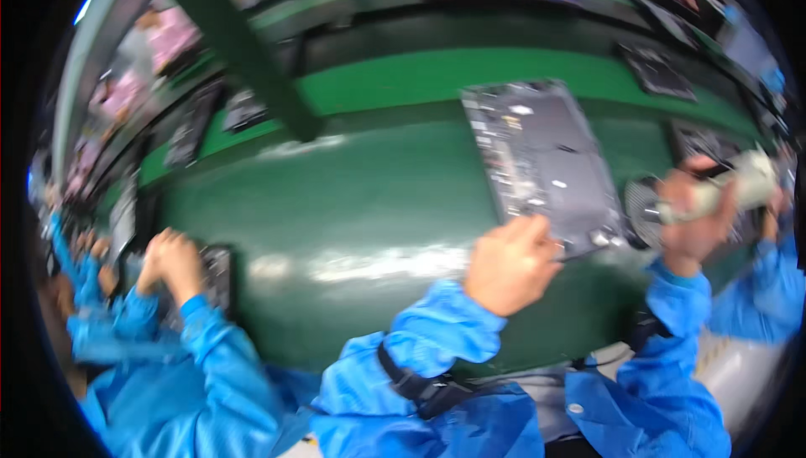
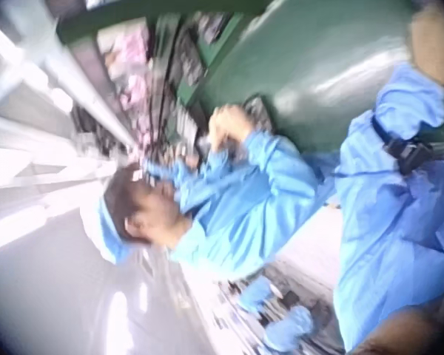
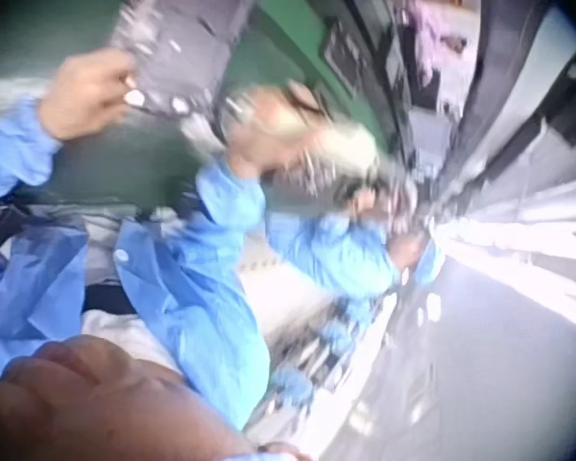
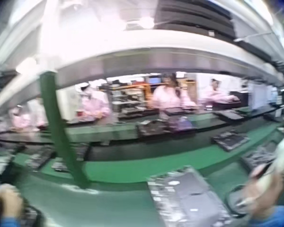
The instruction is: The person takes tablet casings from a conveyor belt, installs internal components inside them by hand, secures the parts with screws using an electric screwdriver, and passes the units along the conveyor.
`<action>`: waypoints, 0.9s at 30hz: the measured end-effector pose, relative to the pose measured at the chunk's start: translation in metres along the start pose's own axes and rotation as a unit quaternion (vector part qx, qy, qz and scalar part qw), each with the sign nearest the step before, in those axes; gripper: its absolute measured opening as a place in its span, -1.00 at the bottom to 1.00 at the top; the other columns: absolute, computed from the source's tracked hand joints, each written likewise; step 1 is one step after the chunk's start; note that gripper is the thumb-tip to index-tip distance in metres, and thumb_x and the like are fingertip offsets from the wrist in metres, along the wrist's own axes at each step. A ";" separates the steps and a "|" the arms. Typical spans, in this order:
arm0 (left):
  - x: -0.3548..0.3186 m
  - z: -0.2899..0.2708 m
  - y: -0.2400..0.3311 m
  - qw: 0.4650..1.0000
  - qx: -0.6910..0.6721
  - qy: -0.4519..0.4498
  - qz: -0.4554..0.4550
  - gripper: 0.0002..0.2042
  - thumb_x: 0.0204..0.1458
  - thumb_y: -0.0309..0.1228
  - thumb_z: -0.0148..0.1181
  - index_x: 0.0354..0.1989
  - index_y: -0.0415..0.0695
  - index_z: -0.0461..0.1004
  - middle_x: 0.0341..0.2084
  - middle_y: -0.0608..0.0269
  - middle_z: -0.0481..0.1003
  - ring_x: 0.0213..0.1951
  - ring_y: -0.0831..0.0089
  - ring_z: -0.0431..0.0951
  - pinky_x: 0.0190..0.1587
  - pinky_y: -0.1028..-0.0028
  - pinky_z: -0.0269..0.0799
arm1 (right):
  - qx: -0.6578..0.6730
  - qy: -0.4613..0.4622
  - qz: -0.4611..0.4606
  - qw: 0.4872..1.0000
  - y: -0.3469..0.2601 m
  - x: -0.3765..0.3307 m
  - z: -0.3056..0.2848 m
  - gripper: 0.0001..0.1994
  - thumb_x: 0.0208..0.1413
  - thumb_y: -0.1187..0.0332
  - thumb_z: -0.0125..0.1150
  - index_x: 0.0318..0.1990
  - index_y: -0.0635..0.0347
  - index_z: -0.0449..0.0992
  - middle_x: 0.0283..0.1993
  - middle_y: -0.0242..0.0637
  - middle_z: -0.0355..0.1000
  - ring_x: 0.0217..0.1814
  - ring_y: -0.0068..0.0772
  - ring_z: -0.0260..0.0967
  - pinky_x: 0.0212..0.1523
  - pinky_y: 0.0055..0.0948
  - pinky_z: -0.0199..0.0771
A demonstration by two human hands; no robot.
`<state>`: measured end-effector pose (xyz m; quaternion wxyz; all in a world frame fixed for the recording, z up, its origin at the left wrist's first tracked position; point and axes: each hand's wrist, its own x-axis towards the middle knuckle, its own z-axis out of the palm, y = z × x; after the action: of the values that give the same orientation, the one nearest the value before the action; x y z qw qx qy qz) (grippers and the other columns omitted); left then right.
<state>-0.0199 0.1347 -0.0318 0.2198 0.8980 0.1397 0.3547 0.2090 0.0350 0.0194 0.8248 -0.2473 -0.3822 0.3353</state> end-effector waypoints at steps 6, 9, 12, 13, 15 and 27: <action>0.008 -0.013 -0.004 0.999 -0.005 -0.033 -0.033 -0.73 -0.41 -0.47 0.43 -0.43 -0.13 0.57 -0.44 0.28 0.37 -0.38 0.30 0.44 -0.41 0.37 0.40 | -0.190 -0.079 0.048 0.977 0.046 -0.008 0.061 -0.35 0.13 -0.20 -0.08 -0.20 0.42 0.33 -0.71 -0.43 0.19 -0.67 -0.56 0.16 -0.60 -0.51 0.16; 0.012 -0.007 0.001 0.999 -0.003 -0.037 -0.034 -0.73 -0.41 -0.48 0.43 -0.42 -0.13 0.58 -0.45 0.29 0.36 -0.40 0.31 0.43 -0.45 0.38 0.38 | -0.170 -0.065 0.045 0.982 0.041 -0.011 0.054 -0.34 0.11 -0.20 -0.05 -0.21 0.43 0.33 -0.72 -0.43 0.19 -0.68 -0.56 0.17 -0.60 -0.51 0.18; 0.012 -0.004 0.002 0.998 -0.002 -0.045 -0.036 -0.73 -0.40 -0.47 0.43 -0.42 -0.13 0.58 -0.46 0.30 0.36 -0.41 0.32 0.42 -0.47 0.39 0.36 | -0.176 -0.057 0.058 0.981 0.044 -0.013 0.051 -0.34 0.10 -0.20 -0.04 -0.21 0.43 0.34 -0.72 -0.42 0.19 -0.69 -0.56 0.16 -0.60 -0.51 0.20; 0.011 -0.005 0.003 0.998 -0.001 -0.046 -0.035 -0.73 -0.40 -0.47 0.43 -0.42 -0.13 0.58 -0.46 0.30 0.36 -0.42 0.32 0.42 -0.48 0.39 0.36 | -0.175 -0.055 0.058 0.981 0.044 -0.014 0.052 -0.34 0.10 -0.20 -0.04 -0.21 0.43 0.34 -0.72 -0.42 0.19 -0.69 -0.56 0.16 -0.60 -0.51 0.20; 0.012 -0.005 0.004 0.998 -0.001 -0.047 -0.036 -0.73 -0.40 -0.47 0.43 -0.42 -0.13 0.58 -0.46 0.30 0.36 -0.42 0.32 0.42 -0.48 0.39 0.36 | -0.184 -0.054 0.059 0.980 0.046 -0.015 0.054 -0.35 0.09 -0.19 -0.02 -0.22 0.43 0.34 -0.73 -0.41 0.19 -0.70 -0.57 0.15 -0.61 -0.51 0.19; 0.005 -0.012 -0.008 1.000 0.013 -0.018 -0.022 -0.73 -0.46 -0.43 0.42 -0.46 -0.11 0.57 -0.46 0.26 0.39 -0.36 0.27 0.48 -0.39 0.37 0.45 | -0.131 -0.009 0.149 0.980 0.065 -0.026 0.059 -0.61 -0.25 0.55 0.31 -0.17 0.23 0.36 -0.32 -0.24 0.40 -0.36 -0.47 0.36 -0.40 -0.52 0.39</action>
<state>-0.0254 0.1470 -0.0248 0.2186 0.9037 0.1595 0.3319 0.1261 0.0673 -0.0007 0.7224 -0.4049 -0.3888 0.4037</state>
